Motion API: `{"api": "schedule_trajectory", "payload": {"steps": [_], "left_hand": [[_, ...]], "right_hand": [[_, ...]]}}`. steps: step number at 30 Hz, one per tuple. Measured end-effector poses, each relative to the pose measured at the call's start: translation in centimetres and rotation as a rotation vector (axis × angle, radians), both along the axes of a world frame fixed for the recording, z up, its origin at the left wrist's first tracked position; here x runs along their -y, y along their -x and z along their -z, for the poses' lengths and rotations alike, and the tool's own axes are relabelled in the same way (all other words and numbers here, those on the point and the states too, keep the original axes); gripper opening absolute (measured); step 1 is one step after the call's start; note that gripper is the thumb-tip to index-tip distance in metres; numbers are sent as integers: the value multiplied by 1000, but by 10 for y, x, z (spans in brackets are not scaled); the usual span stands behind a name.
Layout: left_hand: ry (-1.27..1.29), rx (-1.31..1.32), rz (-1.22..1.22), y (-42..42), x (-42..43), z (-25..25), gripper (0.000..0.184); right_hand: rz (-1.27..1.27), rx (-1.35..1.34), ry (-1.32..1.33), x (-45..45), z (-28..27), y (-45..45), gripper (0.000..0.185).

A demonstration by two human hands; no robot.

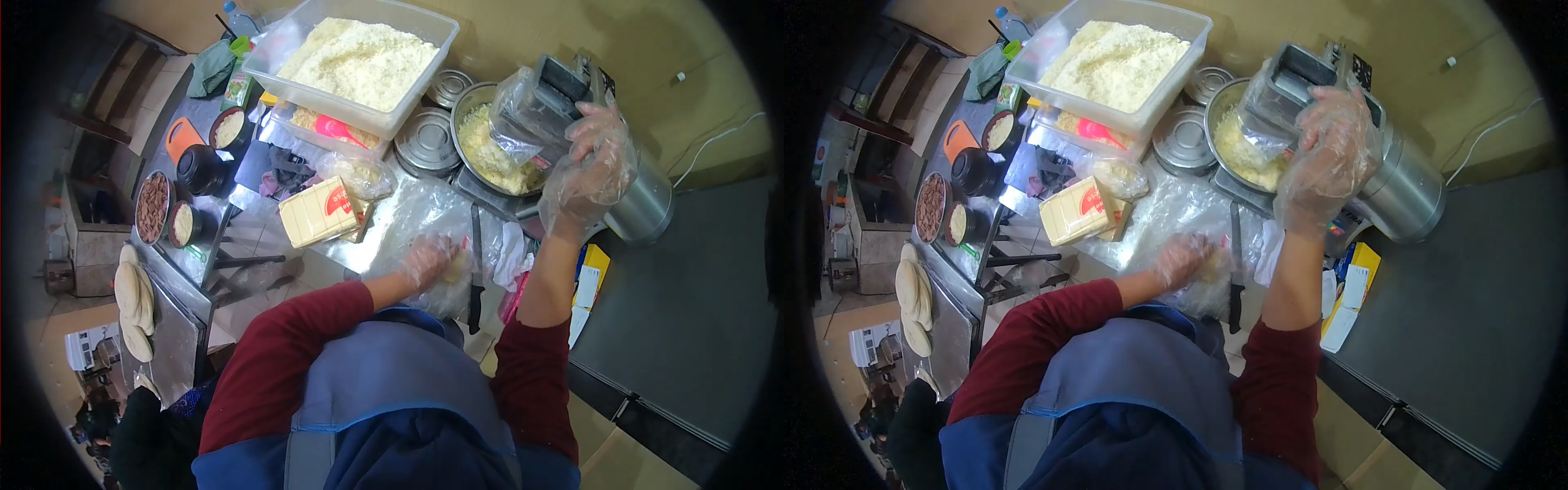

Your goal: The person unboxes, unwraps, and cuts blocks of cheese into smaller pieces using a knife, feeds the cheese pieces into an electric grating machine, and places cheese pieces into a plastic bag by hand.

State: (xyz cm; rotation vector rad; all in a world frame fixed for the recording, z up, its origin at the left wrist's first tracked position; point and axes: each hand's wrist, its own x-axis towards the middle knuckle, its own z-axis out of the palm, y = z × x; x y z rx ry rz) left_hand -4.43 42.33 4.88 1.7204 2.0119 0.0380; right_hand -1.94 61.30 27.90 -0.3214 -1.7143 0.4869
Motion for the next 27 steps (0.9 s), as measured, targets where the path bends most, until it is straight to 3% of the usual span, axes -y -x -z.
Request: {"api": "schedule_trajectory", "payload": {"steps": [3,5,11,17,21,27], "left_hand": [[-250,-165,141,-1,16,14,55],[-437,-198,270,3,27,17,59],[-473,29,434,13,47,26,61],[-307,109,471,26,41,6,66],[-415,-31,476,31,33,3,62],[-101,266,306,26,19,21,46]], "right_hand": [[-3,-17,-21,-5,-13,5,33],[-231,-183,252,-5,-39,8,32],[-383,-154,338,-46,-88,12,28],[-476,-169,346,-77,-104,14,27],[-472,-112,369,-106,-112,10,30],[-474,-16,412,-115,-126,11,31]]}}
